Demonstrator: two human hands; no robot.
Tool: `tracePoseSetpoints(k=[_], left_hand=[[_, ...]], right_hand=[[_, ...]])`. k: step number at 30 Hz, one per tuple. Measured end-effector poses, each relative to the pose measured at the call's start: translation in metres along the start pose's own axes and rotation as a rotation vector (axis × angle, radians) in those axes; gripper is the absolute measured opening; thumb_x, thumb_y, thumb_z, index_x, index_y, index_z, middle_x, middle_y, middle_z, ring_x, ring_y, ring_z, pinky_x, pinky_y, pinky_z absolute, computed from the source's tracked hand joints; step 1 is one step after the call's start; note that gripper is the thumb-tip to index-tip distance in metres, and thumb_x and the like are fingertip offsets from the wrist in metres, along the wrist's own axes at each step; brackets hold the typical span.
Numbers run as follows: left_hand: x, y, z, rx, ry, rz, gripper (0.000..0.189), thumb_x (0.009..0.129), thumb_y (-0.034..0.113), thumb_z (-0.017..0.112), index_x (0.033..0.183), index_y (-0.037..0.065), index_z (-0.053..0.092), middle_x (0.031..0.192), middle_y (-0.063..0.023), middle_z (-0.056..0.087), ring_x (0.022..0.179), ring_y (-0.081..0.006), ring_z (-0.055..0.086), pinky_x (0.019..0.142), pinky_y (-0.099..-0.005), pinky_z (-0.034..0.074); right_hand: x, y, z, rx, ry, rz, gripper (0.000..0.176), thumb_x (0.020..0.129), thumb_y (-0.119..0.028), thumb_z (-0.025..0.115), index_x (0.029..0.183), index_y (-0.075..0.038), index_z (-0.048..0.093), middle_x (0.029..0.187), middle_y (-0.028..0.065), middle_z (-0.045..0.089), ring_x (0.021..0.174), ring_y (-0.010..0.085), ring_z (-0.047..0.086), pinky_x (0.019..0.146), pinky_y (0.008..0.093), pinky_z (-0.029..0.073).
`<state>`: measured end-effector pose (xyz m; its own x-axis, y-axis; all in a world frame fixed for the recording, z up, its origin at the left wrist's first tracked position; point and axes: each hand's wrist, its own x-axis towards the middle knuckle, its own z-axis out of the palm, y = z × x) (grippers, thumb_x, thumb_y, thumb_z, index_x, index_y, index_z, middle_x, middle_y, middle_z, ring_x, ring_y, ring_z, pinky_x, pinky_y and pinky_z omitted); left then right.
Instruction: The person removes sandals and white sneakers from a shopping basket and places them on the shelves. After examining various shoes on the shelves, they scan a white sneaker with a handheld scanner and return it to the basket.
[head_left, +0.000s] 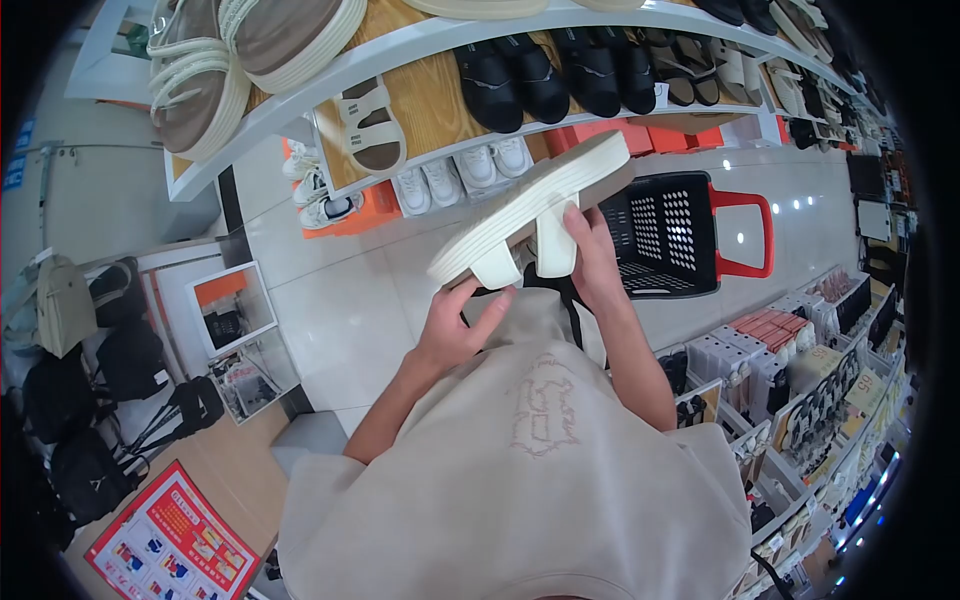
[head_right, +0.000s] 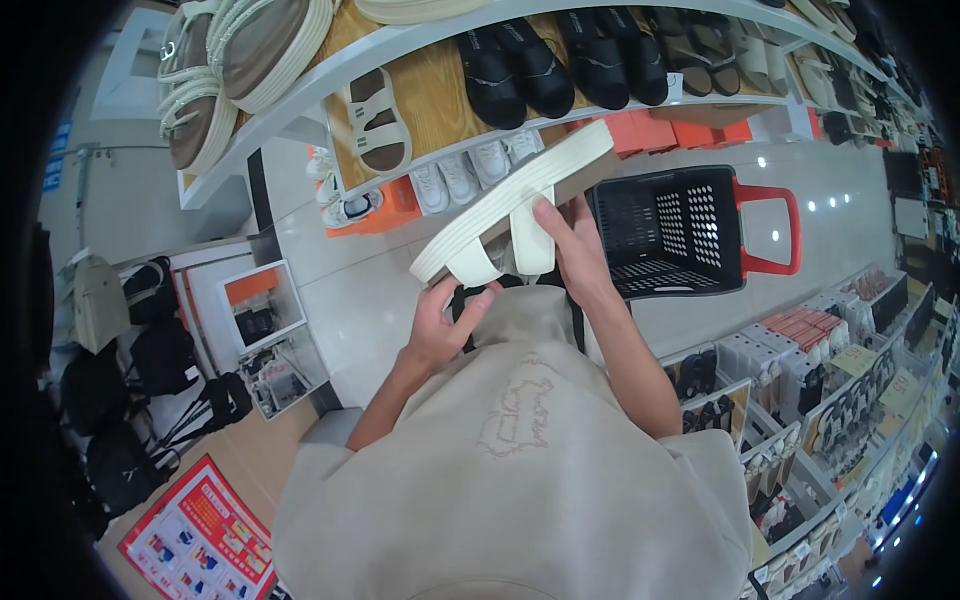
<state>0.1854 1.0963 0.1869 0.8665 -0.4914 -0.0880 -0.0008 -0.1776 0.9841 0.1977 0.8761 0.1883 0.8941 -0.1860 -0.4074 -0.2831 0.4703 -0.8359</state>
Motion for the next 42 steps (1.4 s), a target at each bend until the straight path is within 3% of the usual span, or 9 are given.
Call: tracePoseSetpoints(k=[8, 10, 13, 15, 17, 19, 25, 36, 42], left_hand=[[0.007, 0.042, -0.025, 0.194, -0.213, 0.061, 0.023, 0.091, 0.007, 0.067, 0.114, 0.002, 0.070, 0.102, -0.0115, 0.075, 0.102, -0.0262, 0.071, 0.095, -0.0361, 0.051], [0.003, 0.027, -0.055, -0.181, -0.456, -0.124, 0.023, 0.095, 0.011, 0.065, 0.116, 0.001, 0.068, 0.092, -0.0118, 0.076, 0.094, -0.0290, 0.074, 0.092, -0.0371, 0.053], [0.009, -0.013, -0.091, -0.676, -0.534, 0.012, 0.029, 0.099, 0.020, 0.066, 0.119, 0.000, 0.067, 0.085, -0.0057, 0.075, 0.083, -0.0211, 0.073, 0.092, -0.0352, 0.052], [0.020, 0.005, -0.083, -0.216, -0.112, -0.106, 0.033, 0.100, 0.020, 0.064, 0.126, 0.000, 0.063, 0.106, -0.0100, 0.075, 0.101, -0.0230, 0.071, 0.096, -0.0379, 0.051], [0.054, 0.033, -0.046, -0.095, 0.110, 0.055, 0.045, 0.098, 0.020, 0.067, 0.135, -0.002, 0.055, 0.136, -0.0167, 0.063, 0.126, -0.0250, 0.060, 0.106, -0.0397, 0.045], [0.069, 0.038, -0.032, -0.085, -0.039, 0.129, 0.072, 0.093, 0.025, 0.073, 0.151, -0.001, 0.039, 0.154, -0.0188, 0.044, 0.144, -0.0265, 0.043, 0.114, -0.0434, 0.038], [0.083, 0.046, 0.001, -0.206, -0.164, 0.186, 0.107, 0.082, 0.028, 0.086, 0.163, 0.006, 0.020, 0.156, -0.0182, 0.041, 0.144, -0.0287, 0.043, 0.116, -0.0446, 0.036], [0.081, 0.053, 0.010, -0.466, -0.116, 0.210, 0.098, 0.078, 0.018, 0.089, 0.156, 0.002, 0.033, 0.138, -0.0139, 0.056, 0.126, -0.0228, 0.057, 0.106, -0.0370, 0.047], [0.088, 0.043, -0.001, -0.766, -0.025, 0.165, 0.085, 0.094, 0.042, 0.070, 0.155, -0.001, 0.032, 0.141, -0.0167, 0.055, 0.130, -0.0267, 0.057, 0.107, -0.0394, 0.048]], right_hand=[[-0.003, -0.016, -0.009, 0.097, 0.080, -0.001, 0.076, 0.092, -0.028, 0.076, 0.149, 0.003, 0.037, 0.138, 0.0174, 0.053, 0.128, 0.0231, 0.054, 0.108, 0.0355, 0.045], [-0.005, -0.016, -0.012, -0.066, 0.061, -0.061, 0.073, 0.091, -0.026, 0.078, 0.147, 0.003, 0.041, 0.135, 0.0165, 0.055, 0.126, 0.0221, 0.055, 0.107, 0.0347, 0.045], [-0.013, -0.025, -0.010, -0.147, 0.019, -0.072, 0.074, 0.089, -0.025, 0.080, 0.146, 0.003, 0.043, 0.134, 0.0155, 0.057, 0.125, 0.0220, 0.056, 0.107, 0.0355, 0.044], [-0.018, -0.030, -0.009, -0.181, -0.005, -0.064, 0.077, 0.087, -0.026, 0.082, 0.147, 0.003, 0.043, 0.135, 0.0153, 0.057, 0.126, 0.0224, 0.055, 0.108, 0.0361, 0.044], [-0.021, -0.032, -0.009, -0.219, -0.037, -0.058, 0.081, 0.085, -0.027, 0.083, 0.148, 0.002, 0.042, 0.136, 0.0150, 0.057, 0.127, 0.0227, 0.055, 0.109, 0.0368, 0.043], [-0.024, -0.035, -0.011, -0.323, -0.122, -0.107, 0.089, 0.080, -0.030, 0.087, 0.150, 0.001, 0.041, 0.138, 0.0159, 0.057, 0.128, 0.0236, 0.055, 0.110, 0.0377, 0.043], [-0.037, -0.057, -0.005, -0.607, -0.274, -0.172, 0.101, 0.070, -0.036, 0.092, 0.150, 0.000, 0.042, 0.133, 0.0170, 0.062, 0.120, 0.0249, 0.062, 0.104, 0.0367, 0.048], [-0.051, -0.072, 0.007, -0.945, -0.284, -0.158, 0.105, 0.070, -0.046, 0.088, 0.151, 0.000, 0.040, 0.135, 0.0260, 0.061, 0.119, 0.0424, 0.065, 0.099, 0.0429, 0.052], [-0.052, -0.074, -0.005, -0.589, -0.298, -0.284, 0.070, 0.094, -0.022, 0.073, 0.154, -0.004, 0.042, 0.128, 0.0120, 0.062, 0.114, 0.0190, 0.061, 0.107, 0.0360, 0.046]])
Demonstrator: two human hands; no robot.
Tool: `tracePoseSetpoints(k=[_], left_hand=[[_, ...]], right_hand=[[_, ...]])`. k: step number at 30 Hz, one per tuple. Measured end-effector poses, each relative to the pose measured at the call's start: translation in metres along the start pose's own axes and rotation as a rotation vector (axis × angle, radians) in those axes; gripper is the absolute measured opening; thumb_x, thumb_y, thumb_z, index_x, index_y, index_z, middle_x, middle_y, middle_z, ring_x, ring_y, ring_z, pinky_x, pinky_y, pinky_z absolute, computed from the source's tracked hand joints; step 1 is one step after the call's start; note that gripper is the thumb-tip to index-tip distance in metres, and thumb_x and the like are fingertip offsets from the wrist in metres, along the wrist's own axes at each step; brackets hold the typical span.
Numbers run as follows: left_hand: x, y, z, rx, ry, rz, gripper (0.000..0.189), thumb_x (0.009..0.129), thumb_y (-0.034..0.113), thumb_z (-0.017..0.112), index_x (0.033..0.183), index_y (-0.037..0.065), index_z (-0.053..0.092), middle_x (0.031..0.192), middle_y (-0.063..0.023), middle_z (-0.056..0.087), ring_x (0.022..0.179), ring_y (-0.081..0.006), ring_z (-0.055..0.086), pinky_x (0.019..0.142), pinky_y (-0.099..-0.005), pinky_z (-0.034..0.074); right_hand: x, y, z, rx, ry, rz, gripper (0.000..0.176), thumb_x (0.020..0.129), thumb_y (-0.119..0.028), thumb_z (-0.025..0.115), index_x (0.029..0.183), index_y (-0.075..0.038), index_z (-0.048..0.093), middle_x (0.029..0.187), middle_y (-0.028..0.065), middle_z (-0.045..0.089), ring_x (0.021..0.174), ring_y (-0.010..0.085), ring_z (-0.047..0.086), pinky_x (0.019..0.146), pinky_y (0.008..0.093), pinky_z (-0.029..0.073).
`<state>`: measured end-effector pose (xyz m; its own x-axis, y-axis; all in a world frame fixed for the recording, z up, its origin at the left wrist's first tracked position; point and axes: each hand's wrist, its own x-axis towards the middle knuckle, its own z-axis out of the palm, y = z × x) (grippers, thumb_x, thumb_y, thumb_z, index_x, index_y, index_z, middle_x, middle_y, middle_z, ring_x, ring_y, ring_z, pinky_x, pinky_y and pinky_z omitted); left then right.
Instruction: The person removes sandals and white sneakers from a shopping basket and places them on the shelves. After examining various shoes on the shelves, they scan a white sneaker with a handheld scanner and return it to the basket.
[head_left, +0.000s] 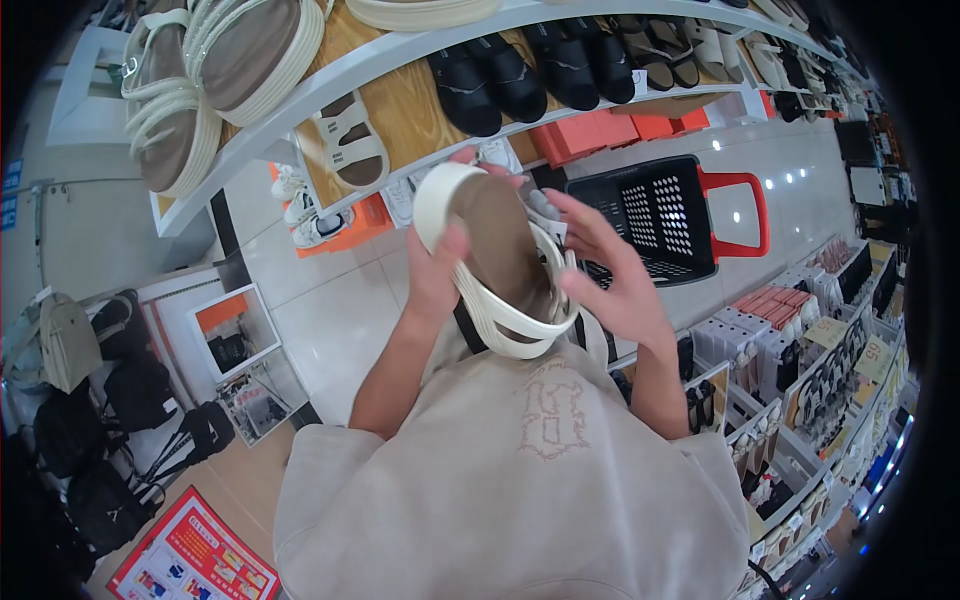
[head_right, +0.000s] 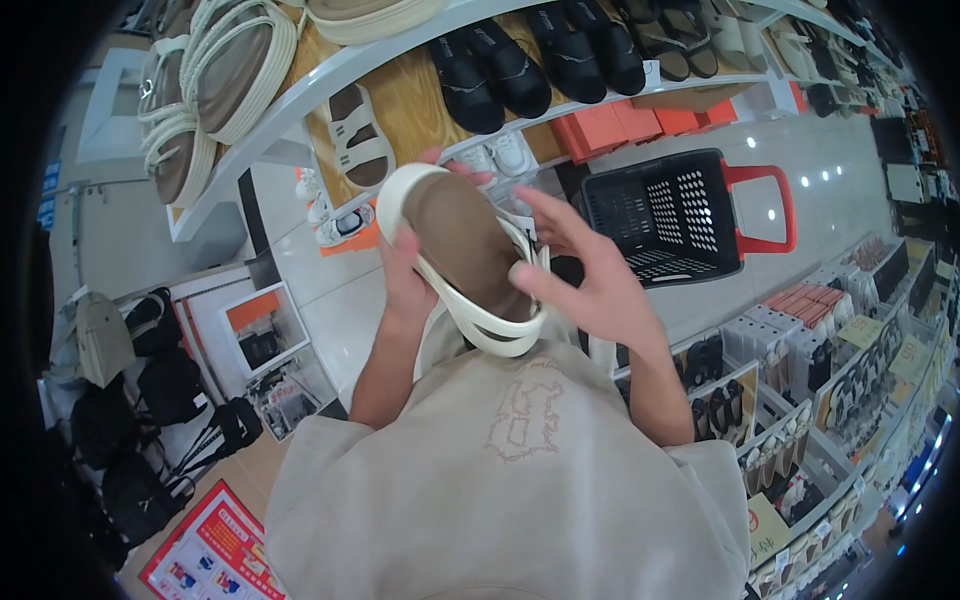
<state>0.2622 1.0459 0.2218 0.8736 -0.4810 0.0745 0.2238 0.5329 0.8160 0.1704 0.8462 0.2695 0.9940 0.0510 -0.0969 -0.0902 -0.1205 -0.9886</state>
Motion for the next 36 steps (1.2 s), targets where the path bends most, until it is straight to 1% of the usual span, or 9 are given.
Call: tracePoseSetpoints(k=[1, 2, 11, 15, 17, 21, 24, 30, 36], left_hand=[[0.003, 0.000, 0.000, -0.151, 0.026, -0.006, 0.083, 0.097, 0.050, 0.062, 0.156, -0.001, 0.031, 0.143, -0.0180, 0.053, 0.131, -0.0286, 0.056, 0.109, -0.0410, 0.047], [0.005, -0.001, 0.001, -0.132, 0.040, -0.026, 0.090, 0.101, 0.067, 0.037, 0.159, -0.001, 0.025, 0.151, -0.0211, 0.046, 0.135, -0.0365, 0.051, 0.117, -0.0520, 0.037], [0.020, -0.003, 0.004, -0.549, 0.247, -0.062, 0.078, 0.104, 0.062, 0.036, 0.153, 0.001, 0.039, 0.150, -0.0177, 0.048, 0.135, -0.0330, 0.050, 0.119, -0.0522, 0.034], [0.020, -0.004, 0.008, -0.572, 0.295, -0.011, 0.073, 0.105, 0.059, 0.035, 0.150, 0.002, 0.043, 0.146, -0.0172, 0.051, 0.135, -0.0325, 0.050, 0.118, -0.0513, 0.036], [0.021, 0.005, 0.021, -0.410, 0.466, -0.044, 0.067, 0.107, 0.055, 0.036, 0.147, 0.002, 0.045, 0.140, -0.0163, 0.056, 0.132, -0.0312, 0.052, 0.115, -0.0477, 0.040], [0.013, 0.001, 0.015, -0.350, 0.450, -0.113, 0.057, 0.107, 0.042, 0.047, 0.147, 0.002, 0.044, 0.138, -0.0156, 0.058, 0.129, -0.0290, 0.056, 0.111, -0.0437, 0.045], [0.004, 0.012, 0.020, 0.029, 0.271, -0.092, 0.057, 0.091, 0.014, 0.077, 0.138, 0.002, 0.048, 0.120, -0.0094, 0.064, 0.108, -0.0157, 0.065, 0.093, -0.0319, 0.056], [-0.002, 0.022, 0.028, 0.320, 0.018, -0.068, 0.061, 0.085, 0.009, 0.082, 0.134, -0.001, 0.047, 0.117, -0.0102, 0.064, 0.107, -0.0172, 0.067, 0.090, -0.0327, 0.057], [-0.002, 0.012, 0.030, 0.281, 0.110, -0.041, 0.059, 0.087, 0.010, 0.081, 0.133, -0.001, 0.045, 0.115, -0.0114, 0.065, 0.105, -0.0168, 0.067, 0.089, -0.0325, 0.057]], right_hand=[[-0.001, 0.003, -0.001, 0.001, -0.002, 0.001, 0.070, 0.094, -0.022, 0.073, 0.154, -0.004, 0.042, 0.128, 0.0120, 0.062, 0.114, 0.0190, 0.061, 0.107, 0.0360, 0.046], [-0.002, 0.009, -0.001, 0.093, 0.031, 0.017, 0.065, 0.097, -0.019, 0.069, 0.154, -0.004, 0.042, 0.124, 0.0101, 0.062, 0.111, 0.0169, 0.060, 0.105, 0.0342, 0.046], [-0.020, 0.056, 0.025, 0.140, 0.261, 0.081, 0.046, 0.106, -0.016, 0.056, 0.148, -0.001, 0.045, 0.121, 0.0056, 0.057, 0.113, 0.0117, 0.056, 0.104, 0.0293, 0.044], [-0.034, 0.064, 0.034, 0.326, 0.210, 0.205, 0.048, 0.111, -0.028, 0.044, 0.150, 0.001, 0.043, 0.143, 0.0103, 0.052, 0.134, 0.0169, 0.047, 0.115, 0.0334, 0.033], [-0.042, 0.075, 0.039, 0.686, 0.186, 0.347, 0.052, 0.112, -0.033, 0.044, 0.152, 0.000, 0.042, 0.153, 0.0120, 0.047, 0.141, 0.0185, 0.044, 0.118, 0.0344, 0.031], [-0.038, 0.065, 0.037, 0.875, 0.263, 0.554, 0.057, 0.110, -0.043, 0.043, 0.151, -0.003, 0.045, 0.148, 0.0093, 0.055, 0.136, 0.0196, 0.052, 0.115, 0.0363, 0.039], [-0.040, 0.070, 0.025, 0.810, 0.303, 0.567, 0.060, 0.108, -0.051, 0.042, 0.154, -0.011, 0.042, 0.150, 0.0062, 0.054, 0.134, 0.0203, 0.055, 0.112, 0.0383, 0.045], [-0.040, 0.062, 0.012, 0.798, 0.316, 0.533, 0.059, 0.106, -0.051, 0.046, 0.147, -0.009, 0.050, 0.140, 0.0074, 0.062, 0.122, 0.0198, 0.063, 0.103, 0.0370, 0.052], [-0.038, 0.061, 0.016, 0.862, 0.348, 0.580, 0.062, 0.105, -0.054, 0.050, 0.146, -0.008, 0.050, 0.131, 0.0079, 0.066, 0.108, 0.0178, 0.070, 0.092, 0.0337, 0.057]])
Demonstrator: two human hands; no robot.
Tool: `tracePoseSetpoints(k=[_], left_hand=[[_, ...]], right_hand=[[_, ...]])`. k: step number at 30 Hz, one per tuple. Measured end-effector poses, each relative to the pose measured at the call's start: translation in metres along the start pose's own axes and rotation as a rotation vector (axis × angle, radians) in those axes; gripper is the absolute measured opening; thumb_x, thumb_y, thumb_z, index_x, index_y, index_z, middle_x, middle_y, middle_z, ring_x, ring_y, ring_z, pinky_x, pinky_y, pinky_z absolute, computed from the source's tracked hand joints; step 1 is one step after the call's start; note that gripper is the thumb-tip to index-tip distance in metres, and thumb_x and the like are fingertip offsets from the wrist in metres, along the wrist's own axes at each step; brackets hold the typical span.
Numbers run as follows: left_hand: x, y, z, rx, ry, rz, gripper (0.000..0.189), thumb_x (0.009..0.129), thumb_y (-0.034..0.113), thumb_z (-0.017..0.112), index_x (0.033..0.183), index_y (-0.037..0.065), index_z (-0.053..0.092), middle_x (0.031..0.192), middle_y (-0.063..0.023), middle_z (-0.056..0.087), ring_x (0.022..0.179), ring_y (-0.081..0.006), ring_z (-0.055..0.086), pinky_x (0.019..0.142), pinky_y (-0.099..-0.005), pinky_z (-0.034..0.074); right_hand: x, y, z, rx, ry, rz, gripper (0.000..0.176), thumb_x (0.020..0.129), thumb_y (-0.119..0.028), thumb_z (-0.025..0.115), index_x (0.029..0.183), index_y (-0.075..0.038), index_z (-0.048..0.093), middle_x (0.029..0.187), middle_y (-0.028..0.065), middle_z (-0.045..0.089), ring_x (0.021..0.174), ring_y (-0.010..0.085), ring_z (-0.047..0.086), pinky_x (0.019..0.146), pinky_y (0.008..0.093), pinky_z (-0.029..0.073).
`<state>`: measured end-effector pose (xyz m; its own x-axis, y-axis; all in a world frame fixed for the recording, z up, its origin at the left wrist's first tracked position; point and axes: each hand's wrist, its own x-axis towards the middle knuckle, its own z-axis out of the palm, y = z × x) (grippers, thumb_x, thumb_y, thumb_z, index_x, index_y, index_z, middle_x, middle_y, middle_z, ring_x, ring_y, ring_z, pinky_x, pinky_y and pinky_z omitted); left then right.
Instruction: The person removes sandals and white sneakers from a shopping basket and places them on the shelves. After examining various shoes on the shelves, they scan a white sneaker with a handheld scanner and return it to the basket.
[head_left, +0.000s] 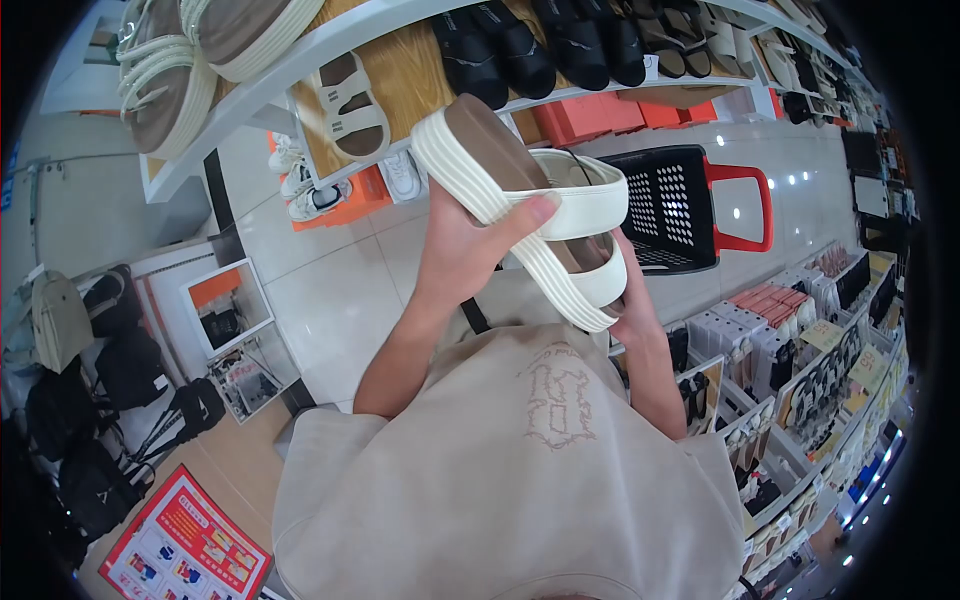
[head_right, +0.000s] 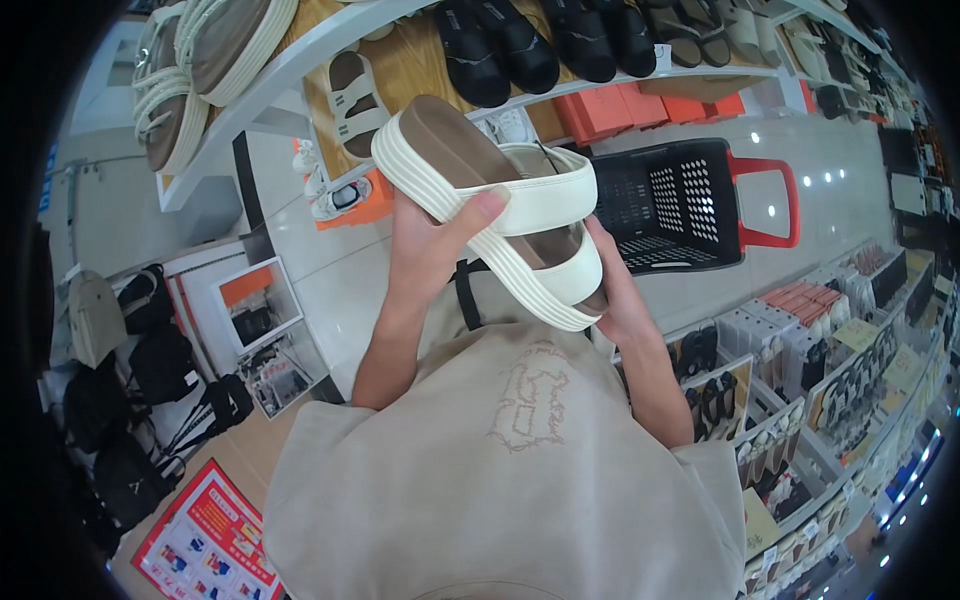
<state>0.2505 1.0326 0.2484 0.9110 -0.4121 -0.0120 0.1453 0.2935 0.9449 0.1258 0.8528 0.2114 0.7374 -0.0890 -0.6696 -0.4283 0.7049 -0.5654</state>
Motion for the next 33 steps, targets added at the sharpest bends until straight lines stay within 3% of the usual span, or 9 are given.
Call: tracePoseSetpoints(k=[3, 7, 9, 12, 16, 19, 24, 31, 33], left_hand=[[-0.001, -0.002, -0.005, 0.018, -0.027, -0.024, 0.058, 0.088, 0.009, 0.079, 0.133, -0.001, 0.045, 0.117, -0.0113, 0.064, 0.106, -0.0166, 0.067, 0.089, -0.0323, 0.057], [-0.007, -0.004, -0.009, -0.024, -0.020, -0.049, 0.059, 0.089, 0.008, 0.079, 0.136, -0.001, 0.044, 0.121, -0.0111, 0.064, 0.108, -0.0170, 0.066, 0.093, -0.0333, 0.055], [-0.011, -0.005, -0.013, -0.026, -0.029, -0.036, 0.064, 0.090, 0.008, 0.077, 0.143, -0.001, 0.041, 0.129, -0.0119, 0.060, 0.116, -0.0175, 0.062, 0.101, -0.0340, 0.051], [-0.014, -0.008, -0.015, -0.159, -0.035, -0.097, 0.071, 0.093, 0.010, 0.074, 0.151, -0.001, 0.034, 0.139, -0.0129, 0.054, 0.127, -0.0189, 0.054, 0.111, -0.0357, 0.043], [-0.026, -0.023, -0.017, -0.163, -0.011, -0.107, 0.075, 0.096, 0.018, 0.072, 0.154, -0.001, 0.029, 0.145, -0.0136, 0.049, 0.134, -0.0200, 0.048, 0.115, -0.0365, 0.036], [-0.033, -0.027, -0.017, -0.225, 0.026, -0.103, 0.078, 0.097, 0.027, 0.071, 0.154, -0.002, 0.027, 0.145, -0.0137, 0.048, 0.136, -0.0211, 0.046, 0.117, -0.0370, 0.034], [-0.041, -0.026, -0.019, -0.271, 0.022, -0.258, 0.078, 0.096, 0.032, 0.073, 0.151, -0.005, 0.032, 0.144, -0.0149, 0.050, 0.135, -0.0215, 0.049, 0.114, -0.0369, 0.038], [-0.042, -0.026, -0.018, -0.337, -0.006, -0.318, 0.073, 0.097, 0.032, 0.073, 0.148, -0.006, 0.037, 0.140, -0.0155, 0.056, 0.128, -0.0216, 0.058, 0.108, -0.0365, 0.047], [-0.042, -0.031, -0.016, -0.285, 0.007, -0.288, 0.068, 0.099, 0.041, 0.067, 0.145, -0.002, 0.042, 0.132, -0.0133, 0.061, 0.116, -0.0209, 0.066, 0.097, -0.0358, 0.057]], right_hand=[[-0.004, 0.001, 0.005, -0.051, -0.015, 0.005, 0.061, 0.105, -0.054, 0.050, 0.146, -0.008, 0.051, 0.131, 0.0073, 0.066, 0.110, 0.0172, 0.068, 0.094, 0.0336, 0.056], [-0.007, 0.009, 0.006, -0.096, -0.013, -0.076, 0.062, 0.107, -0.051, 0.048, 0.150, -0.007, 0.047, 0.142, 0.0091, 0.058, 0.126, 0.0173, 0.059, 0.106, 0.0343, 0.047], [-0.008, 0.012, 0.005, -0.131, 0.002, -0.101, 0.061, 0.108, -0.049, 0.047, 0.151, -0.006, 0.045, 0.146, 0.0095, 0.055, 0.132, 0.0174, 0.055, 0.111, 0.0345, 0.043], [-0.008, 0.016, 0.004, -0.352, 0.014, -0.437, 0.056, 0.107, -0.031, 0.053, 0.150, 0.003, 0.043, 0.143, 0.0130, 0.054, 0.132, 0.0192, 0.049, 0.114, 0.0322, 0.034], [-0.007, 0.012, 0.006, -0.573, -0.010, -0.701, 0.065, 0.096, -0.028, 0.069, 0.147, 0.003, 0.043, 0.139, 0.0149, 0.056, 0.131, 0.0214, 0.050, 0.114, 0.0378, 0.036], [-0.008, 0.010, 0.004, -0.669, -0.029, -0.817, 0.072, 0.091, -0.028, 0.075, 0.148, 0.003, 0.042, 0.139, 0.0164, 0.055, 0.130, 0.0215, 0.051, 0.112, 0.0370, 0.039], [-0.012, 0.003, -0.006, -0.932, -0.089, -1.021, 0.088, 0.079, -0.027, 0.087, 0.148, 0.004, 0.042, 0.132, 0.0224, 0.063, 0.116, 0.0272, 0.067, 0.101, 0.0368, 0.051], [-0.018, 0.000, -0.014, -0.985, -0.077, -1.093, 0.084, 0.080, -0.030, 0.086, 0.145, 0.004, 0.046, 0.131, 0.0221, 0.064, 0.114, 0.0291, 0.068, 0.100, 0.0367, 0.052], [-0.021, -0.001, -0.018, -0.997, -0.075, -1.076, 0.084, 0.082, -0.034, 0.085, 0.146, 0.005, 0.046, 0.130, 0.0221, 0.064, 0.114, 0.0294, 0.068, 0.099, 0.0370, 0.051]])
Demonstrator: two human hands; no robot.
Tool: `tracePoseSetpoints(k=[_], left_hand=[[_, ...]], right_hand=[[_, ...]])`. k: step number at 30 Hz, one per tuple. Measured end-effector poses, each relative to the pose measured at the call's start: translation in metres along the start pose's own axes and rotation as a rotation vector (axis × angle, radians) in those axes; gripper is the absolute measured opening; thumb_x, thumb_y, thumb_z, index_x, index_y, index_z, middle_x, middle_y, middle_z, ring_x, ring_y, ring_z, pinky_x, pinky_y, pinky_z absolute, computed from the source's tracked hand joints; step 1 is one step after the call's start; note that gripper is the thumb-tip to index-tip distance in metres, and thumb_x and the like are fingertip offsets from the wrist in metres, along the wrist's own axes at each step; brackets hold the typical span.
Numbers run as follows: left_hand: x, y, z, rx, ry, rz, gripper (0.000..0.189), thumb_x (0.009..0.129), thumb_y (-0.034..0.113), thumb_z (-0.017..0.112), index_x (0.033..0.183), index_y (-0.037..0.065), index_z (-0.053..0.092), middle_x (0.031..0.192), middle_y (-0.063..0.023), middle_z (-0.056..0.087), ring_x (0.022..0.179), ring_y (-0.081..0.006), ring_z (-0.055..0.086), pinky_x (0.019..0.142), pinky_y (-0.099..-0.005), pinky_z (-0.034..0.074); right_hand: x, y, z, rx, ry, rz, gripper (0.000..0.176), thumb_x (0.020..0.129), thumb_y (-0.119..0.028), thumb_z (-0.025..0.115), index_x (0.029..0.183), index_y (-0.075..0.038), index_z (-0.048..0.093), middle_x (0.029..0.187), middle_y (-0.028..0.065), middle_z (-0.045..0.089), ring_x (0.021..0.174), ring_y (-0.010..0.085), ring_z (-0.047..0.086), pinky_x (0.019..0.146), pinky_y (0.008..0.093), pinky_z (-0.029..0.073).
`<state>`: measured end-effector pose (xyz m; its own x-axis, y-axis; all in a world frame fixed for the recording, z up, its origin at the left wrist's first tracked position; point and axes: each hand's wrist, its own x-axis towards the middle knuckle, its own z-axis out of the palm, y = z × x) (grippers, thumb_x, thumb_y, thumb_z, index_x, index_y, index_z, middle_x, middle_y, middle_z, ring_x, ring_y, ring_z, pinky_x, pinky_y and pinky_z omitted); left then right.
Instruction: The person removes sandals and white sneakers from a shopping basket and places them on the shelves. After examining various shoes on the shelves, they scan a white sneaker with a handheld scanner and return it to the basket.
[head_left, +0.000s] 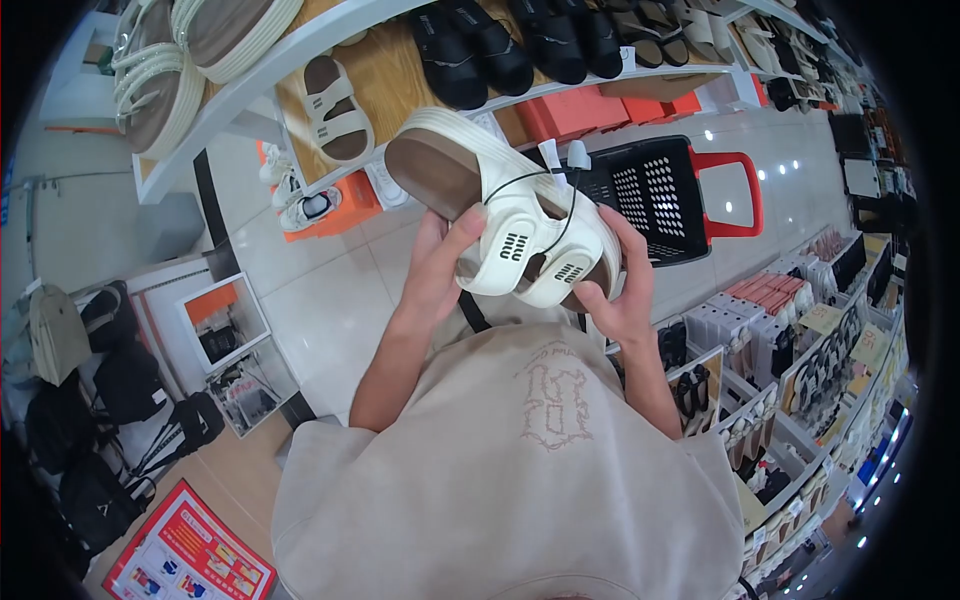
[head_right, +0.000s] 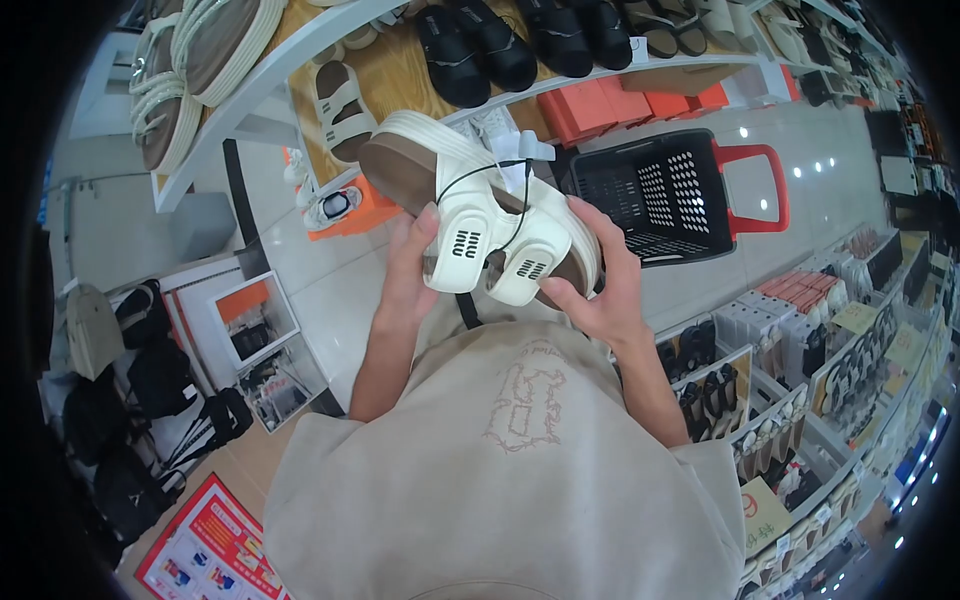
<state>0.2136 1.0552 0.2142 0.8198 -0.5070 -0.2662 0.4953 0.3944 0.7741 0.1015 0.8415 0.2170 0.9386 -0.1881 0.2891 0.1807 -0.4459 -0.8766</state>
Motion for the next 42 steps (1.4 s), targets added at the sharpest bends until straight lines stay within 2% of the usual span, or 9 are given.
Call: tracePoseSetpoints(k=[7, 13, 17, 22, 27, 29, 31, 37, 42], left_hand=[[0.003, -0.005, -0.003, -0.047, 0.057, -0.046, 0.051, 0.106, 0.043, 0.054, 0.136, 0.001, 0.056, 0.119, -0.0080, 0.069, 0.105, -0.0144, 0.069, 0.085, -0.0316, 0.059], [0.006, 0.000, -0.007, -0.248, 0.111, -0.218, 0.041, 0.110, 0.043, 0.044, 0.133, 0.013, 0.061, 0.108, 0.0000, 0.073, 0.082, -0.0124, 0.071, 0.060, -0.0281, 0.057], [0.004, -0.001, -0.013, -0.265, 0.130, -0.211, 0.041, 0.111, 0.042, 0.043, 0.133, 0.012, 0.061, 0.108, -0.0008, 0.073, 0.082, -0.0122, 0.071, 0.059, -0.0275, 0.057], [0.003, -0.007, -0.025, -0.198, 0.122, -0.157, 0.042, 0.110, 0.040, 0.046, 0.133, 0.008, 0.060, 0.112, -0.0042, 0.072, 0.089, -0.0132, 0.071, 0.071, -0.0285, 0.058], [0.001, -0.002, -0.027, -0.051, 0.101, -0.115, 0.043, 0.107, 0.034, 0.054, 0.135, 0.002, 0.056, 0.119, -0.0079, 0.069, 0.106, -0.0145, 0.068, 0.088, -0.0322, 0.057], [0.001, 0.000, -0.025, -0.018, 0.105, -0.104, 0.044, 0.106, 0.032, 0.057, 0.137, 0.000, 0.053, 0.123, -0.0090, 0.067, 0.112, -0.0148, 0.067, 0.092, -0.0333, 0.056], [0.003, 0.001, -0.024, -0.028, 0.090, -0.086, 0.063, 0.099, 0.031, 0.070, 0.145, -0.003, 0.043, 0.135, -0.0107, 0.058, 0.123, -0.0159, 0.058, 0.105, -0.0330, 0.045], [0.009, -0.003, -0.026, 0.075, 0.115, -0.055, 0.068, 0.097, 0.028, 0.073, 0.147, -0.005, 0.040, 0.143, -0.0136, 0.050, 0.130, -0.0197, 0.051, 0.111, -0.0347, 0.040], [0.011, -0.004, -0.026, 0.098, 0.116, -0.040, 0.069, 0.097, 0.027, 0.073, 0.148, -0.004, 0.039, 0.144, -0.0143, 0.049, 0.131, -0.0204, 0.050, 0.112, -0.0352, 0.039]], right_hand=[[-0.009, 0.004, -0.009, 0.106, -0.108, -0.023, 0.094, 0.080, -0.043, 0.085, 0.149, 0.005, 0.042, 0.131, 0.0231, 0.063, 0.115, 0.0306, 0.067, 0.099, 0.0375, 0.051], [-0.023, 0.005, -0.001, 0.163, -0.087, -0.003, 0.108, 0.078, -0.047, 0.087, 0.154, 0.006, 0.032, 0.148, 0.0232, 0.050, 0.130, 0.0316, 0.058, 0.109, 0.0406, 0.045], [-0.026, 0.003, 0.007, 0.222, -0.096, 0.061, 0.111, 0.079, -0.045, 0.087, 0.157, 0.006, 0.027, 0.152, 0.0229, 0.045, 0.136, 0.0314, 0.053, 0.114, 0.0419, 0.041], [-0.023, 0.006, 0.008, 0.253, -0.090, 0.020, 0.104, 0.082, -0.041, 0.083, 0.156, 0.006, 0.028, 0.146, 0.0229, 0.051, 0.131, 0.0296, 0.056, 0.111, 0.0406, 0.043], [-0.015, 0.008, 0.002, 0.272, -0.139, 0.153, 0.085, 0.087, -0.037, 0.077, 0.151, 0.005, 0.039, 0.117, 0.0171, 0.068, 0.109, 0.0251, 0.066, 0.100, 0.0371, 0.049], [-0.011, 0.005, 0.002, 0.228, -0.153, 0.154, 0.082, 0.087, -0.035, 0.076, 0.150, 0.004, 0.040, 0.117, 0.0177, 0.069, 0.108, 0.0251, 0.067, 0.100, 0.0368, 0.049], [-0.008, 0.004, 0.004, 0.182, -0.166, 0.154, 0.078, 0.088, -0.033, 0.075, 0.149, 0.004, 0.042, 0.117, 0.0183, 0.070, 0.107, 0.0250, 0.068, 0.099, 0.0365, 0.050], [-0.005, 0.005, 0.007, 0.183, -0.149, 0.198, 0.071, 0.090, -0.027, 0.071, 0.149, 0.001, 0.043, 0.123, 0.0214, 0.070, 0.112, 0.0264, 0.069, 0.100, 0.0370, 0.050], [-0.001, 0.004, 0.008, 0.182, -0.159, 0.289, 0.053, 0.100, -0.018, 0.061, 0.147, 0.001, 0.046, 0.123, 0.0199, 0.071, 0.113, 0.0246, 0.068, 0.102, 0.0361, 0.049]])
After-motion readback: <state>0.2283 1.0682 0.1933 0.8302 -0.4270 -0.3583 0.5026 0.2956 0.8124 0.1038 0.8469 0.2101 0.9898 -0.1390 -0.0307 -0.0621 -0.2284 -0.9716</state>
